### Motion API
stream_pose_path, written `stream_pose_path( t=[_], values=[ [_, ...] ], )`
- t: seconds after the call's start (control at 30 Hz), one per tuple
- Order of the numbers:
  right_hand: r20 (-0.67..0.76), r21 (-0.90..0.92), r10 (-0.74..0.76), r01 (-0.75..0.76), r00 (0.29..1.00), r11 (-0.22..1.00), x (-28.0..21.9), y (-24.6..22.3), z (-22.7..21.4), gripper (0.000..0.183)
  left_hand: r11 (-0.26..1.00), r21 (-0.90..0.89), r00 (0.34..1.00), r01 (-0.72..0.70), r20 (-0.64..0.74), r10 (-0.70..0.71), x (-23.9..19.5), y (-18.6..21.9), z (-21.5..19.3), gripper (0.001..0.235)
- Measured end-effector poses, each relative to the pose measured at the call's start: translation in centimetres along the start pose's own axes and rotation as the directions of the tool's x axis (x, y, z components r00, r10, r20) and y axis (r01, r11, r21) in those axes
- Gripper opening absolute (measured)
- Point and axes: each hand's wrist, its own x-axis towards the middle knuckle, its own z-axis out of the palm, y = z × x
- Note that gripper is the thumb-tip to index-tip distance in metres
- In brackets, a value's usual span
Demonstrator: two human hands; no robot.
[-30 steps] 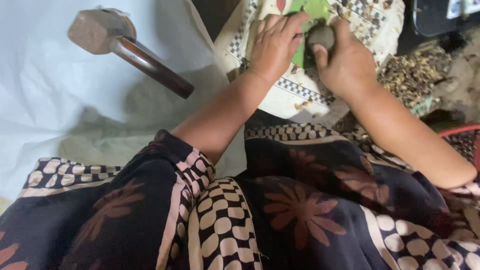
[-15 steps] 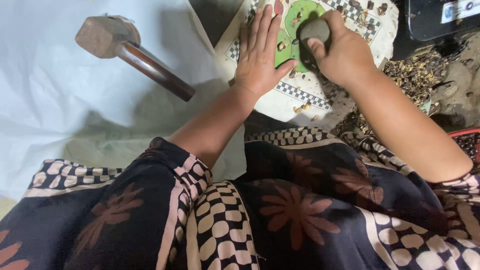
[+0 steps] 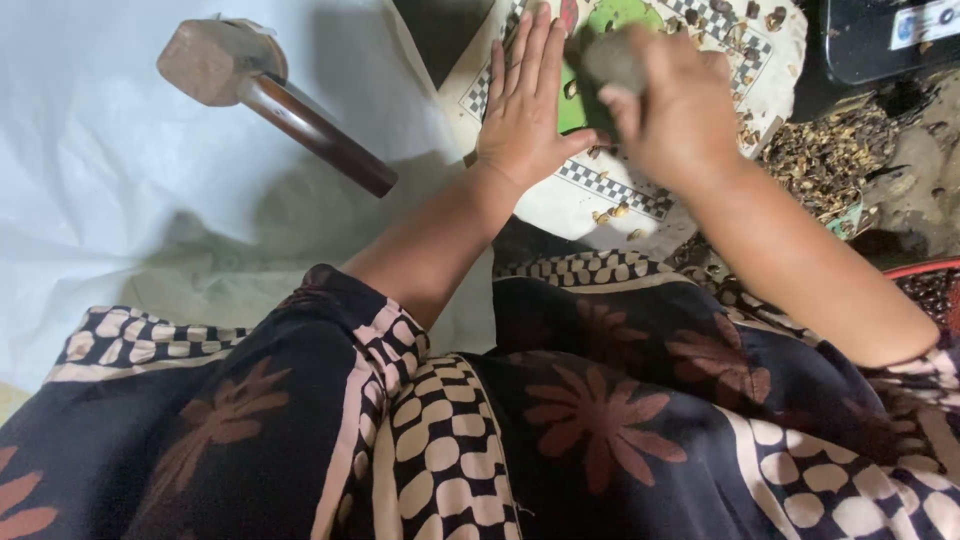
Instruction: Cracking nuts with a wooden hammer, grinding them with a stone, and stirring them in a pan
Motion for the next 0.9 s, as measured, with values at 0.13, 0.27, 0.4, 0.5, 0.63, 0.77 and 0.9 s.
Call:
stream_pose_path(
  t=[0.13, 0.27, 0.4, 0.5, 0.63, 0.77, 0.9],
  values=[
    [0.066, -0.056, 0.019, -0.015, 0.998, 0.998, 0.6, -0.3, -0.4, 0.048, 1.000, -0.030, 1.000, -0.001, 0.021, 0.002, 0.2, 0.0, 0.3, 0.142],
    [0.091, 0.471, 0.313, -0.317, 0.946, 0.823, 0.6, 2.6, -1.3, 0.041, 1.000, 0.025, 1.000, -0.002, 0.008, 0.002, -0.1, -0.1, 0.1, 0.141],
    [-0.261, 0.519, 0.227, -0.062, 0.938, 0.853, -0.1, 9.1, 0.4, 0.032, 0.997, 0.073, 0.999, -0.018, 0.034, 0.016, 0.2, -0.1, -0.6, 0.133],
    [-0.232, 0.547, 0.250, -0.086, 0.940, 0.832, -0.5, 8.9, -0.5, 0.032, 0.999, 0.033, 0.999, -0.014, 0.051, 0.012, 0.1, 0.0, -0.8, 0.130],
    [-0.146, 0.429, 0.188, -0.109, 0.971, 0.897, -0.3, 7.5, -0.6, 0.043, 0.999, 0.041, 0.998, -0.010, 0.060, 0.007, 0.1, 0.2, -0.8, 0.128],
    [-0.230, 0.285, -0.080, 0.146, 0.970, 0.947, -0.6, 6.7, 1.5, 0.040, 0.998, 0.059, 1.000, -0.009, 0.030, 0.007, 0.1, -0.1, -0.1, 0.133],
    [-0.132, 0.051, -0.249, 0.258, 0.959, 0.965, -0.2, 6.6, 2.0, 0.043, 0.996, 0.090, 0.999, -0.015, 0.041, 0.011, 0.2, 0.2, -0.4, 0.133]
  ],
)
